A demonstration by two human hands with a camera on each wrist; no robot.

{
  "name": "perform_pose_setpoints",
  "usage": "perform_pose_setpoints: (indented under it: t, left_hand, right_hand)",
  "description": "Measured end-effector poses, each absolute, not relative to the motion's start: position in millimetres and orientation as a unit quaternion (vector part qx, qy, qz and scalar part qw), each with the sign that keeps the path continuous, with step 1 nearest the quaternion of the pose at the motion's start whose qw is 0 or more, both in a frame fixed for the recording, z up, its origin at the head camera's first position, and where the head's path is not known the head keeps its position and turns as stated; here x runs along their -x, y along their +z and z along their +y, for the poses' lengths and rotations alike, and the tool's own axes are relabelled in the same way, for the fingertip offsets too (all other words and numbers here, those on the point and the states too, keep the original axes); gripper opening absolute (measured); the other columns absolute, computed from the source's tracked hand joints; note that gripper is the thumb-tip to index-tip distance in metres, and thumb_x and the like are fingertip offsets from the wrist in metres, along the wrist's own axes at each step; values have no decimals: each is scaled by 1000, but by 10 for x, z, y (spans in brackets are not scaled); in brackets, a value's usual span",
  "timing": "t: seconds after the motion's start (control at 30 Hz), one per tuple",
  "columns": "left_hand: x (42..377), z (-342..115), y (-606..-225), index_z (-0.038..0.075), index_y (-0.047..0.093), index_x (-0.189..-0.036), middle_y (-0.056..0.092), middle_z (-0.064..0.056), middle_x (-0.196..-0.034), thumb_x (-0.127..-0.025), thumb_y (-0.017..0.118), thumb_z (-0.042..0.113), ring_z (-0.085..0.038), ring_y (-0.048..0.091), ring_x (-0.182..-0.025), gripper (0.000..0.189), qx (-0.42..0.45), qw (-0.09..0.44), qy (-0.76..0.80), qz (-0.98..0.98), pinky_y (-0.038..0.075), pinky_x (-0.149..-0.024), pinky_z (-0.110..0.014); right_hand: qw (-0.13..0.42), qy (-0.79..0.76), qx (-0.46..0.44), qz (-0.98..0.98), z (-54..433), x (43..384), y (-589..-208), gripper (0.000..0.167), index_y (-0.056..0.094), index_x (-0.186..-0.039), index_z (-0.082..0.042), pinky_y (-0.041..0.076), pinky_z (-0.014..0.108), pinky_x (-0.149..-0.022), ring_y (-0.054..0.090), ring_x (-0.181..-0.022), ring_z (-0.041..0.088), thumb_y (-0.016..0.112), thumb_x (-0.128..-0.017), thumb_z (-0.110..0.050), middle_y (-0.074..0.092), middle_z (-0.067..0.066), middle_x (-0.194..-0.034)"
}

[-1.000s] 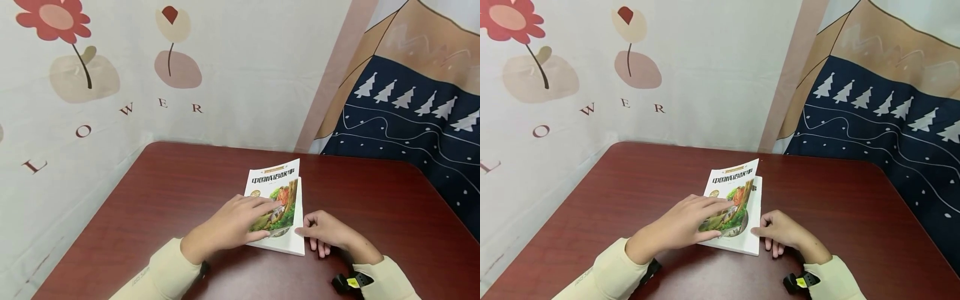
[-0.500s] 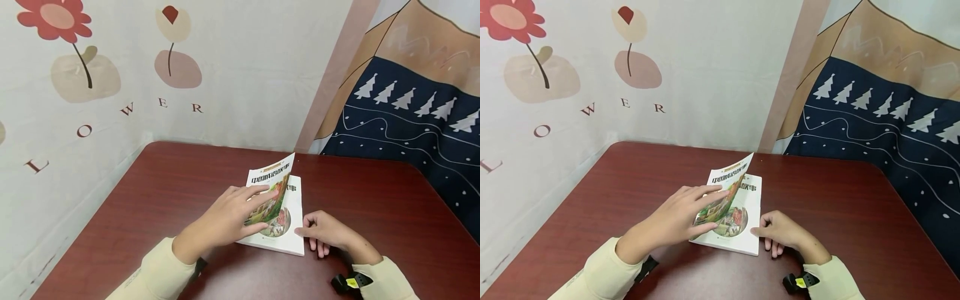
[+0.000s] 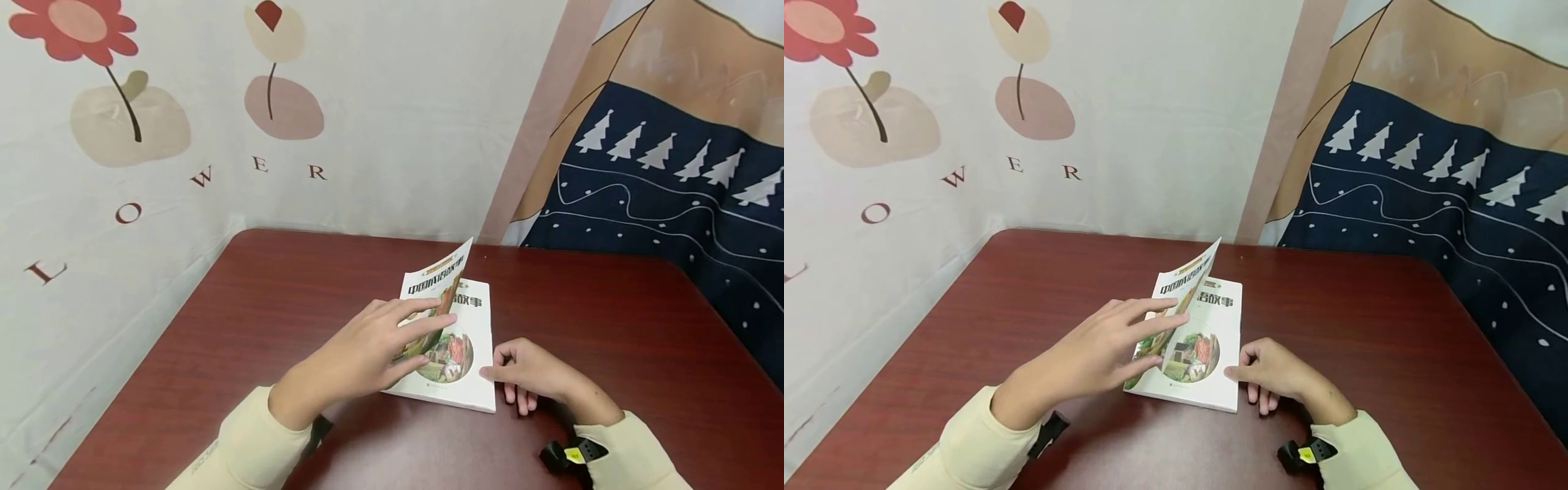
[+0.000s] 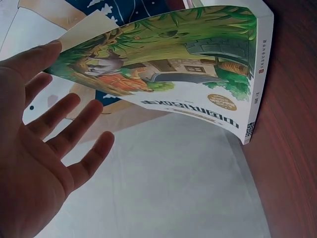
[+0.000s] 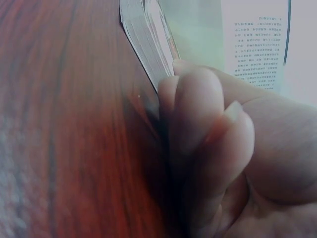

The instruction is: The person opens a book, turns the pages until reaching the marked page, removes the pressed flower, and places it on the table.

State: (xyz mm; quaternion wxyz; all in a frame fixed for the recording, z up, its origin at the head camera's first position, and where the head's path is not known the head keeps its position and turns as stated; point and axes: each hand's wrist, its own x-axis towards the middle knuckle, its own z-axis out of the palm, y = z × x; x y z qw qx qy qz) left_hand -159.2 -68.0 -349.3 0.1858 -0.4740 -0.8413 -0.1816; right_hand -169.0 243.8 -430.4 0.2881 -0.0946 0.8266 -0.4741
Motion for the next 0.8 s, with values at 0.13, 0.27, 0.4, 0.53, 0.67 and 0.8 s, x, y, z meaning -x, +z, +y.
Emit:
perform_pose_setpoints:
  t: [0.13, 0.27, 0.4, 0.53, 0.67, 0.8]
  left_hand:
    - [1585, -692, -3471, 27, 56, -141, 56, -2, -144, -87, 78, 28, -13, 58, -125, 59, 475, 186, -185, -840, 49, -91, -37]
    - [1579, -696, -3464, 27, 56, -141, 56, -3, -143, -87, 78, 31, -16, 59, -124, 58, 472, 184, -184, -843, 49, -92, -38]
    - [1582, -683, -3445, 28, 56, -140, 57, -3, -143, -89, 75, 37, -17, 60, -124, 55, 457, 178, -177, -853, 48, -94, -38]
    - [1588, -674, -3434, 29, 57, -138, 58, -2, -142, -90, 73, 43, -17, 60, -124, 52, 436, 179, -173, -865, 48, -95, -38]
    - [1597, -705, -3447, 30, 59, -137, 58, 0, -141, -90, 73, 42, -17, 60, -123, 51, 416, 180, -169, -875, 48, -96, -39]
    - [1597, -793, -3481, 29, 59, -138, 59, 0, -141, -89, 75, 39, -15, 58, -126, 53, 399, 184, -173, -882, 44, -103, -43]
  right_hand:
    - [287, -475, 95, 826, 2436, 1703, -4280, 38, 55, -79, 0, 46, 27, -34, 58, -34, 12, 71, -93, -32, 61, 5, -51]
    - [292, -478, 93, 823, 2434, 1694, -4266, 38, 55, -80, 1, 47, 27, -35, 58, -35, 13, 71, -93, -31, 61, 6, -52]
    - [285, -475, 93, 827, 2451, 1698, -4254, 38, 56, -79, 1, 46, 27, -35, 57, -34, 12, 71, -93, -31, 61, 6, -51]
    - [278, -474, 92, 831, 2463, 1705, -4254, 38, 55, -78, 0, 45, 27, -34, 57, -34, 12, 71, -93, -31, 60, 5, -51]
    - [281, -476, 92, 828, 2455, 1697, -4279, 38, 54, -78, 0, 46, 27, -34, 57, -34, 13, 71, -92, -30, 60, 5, -51]
    - [282, -474, 94, 829, 2443, 1693, -4294, 38, 54, -78, -1, 47, 27, -35, 58, -35, 13, 72, -92, -31, 60, 5, -51]
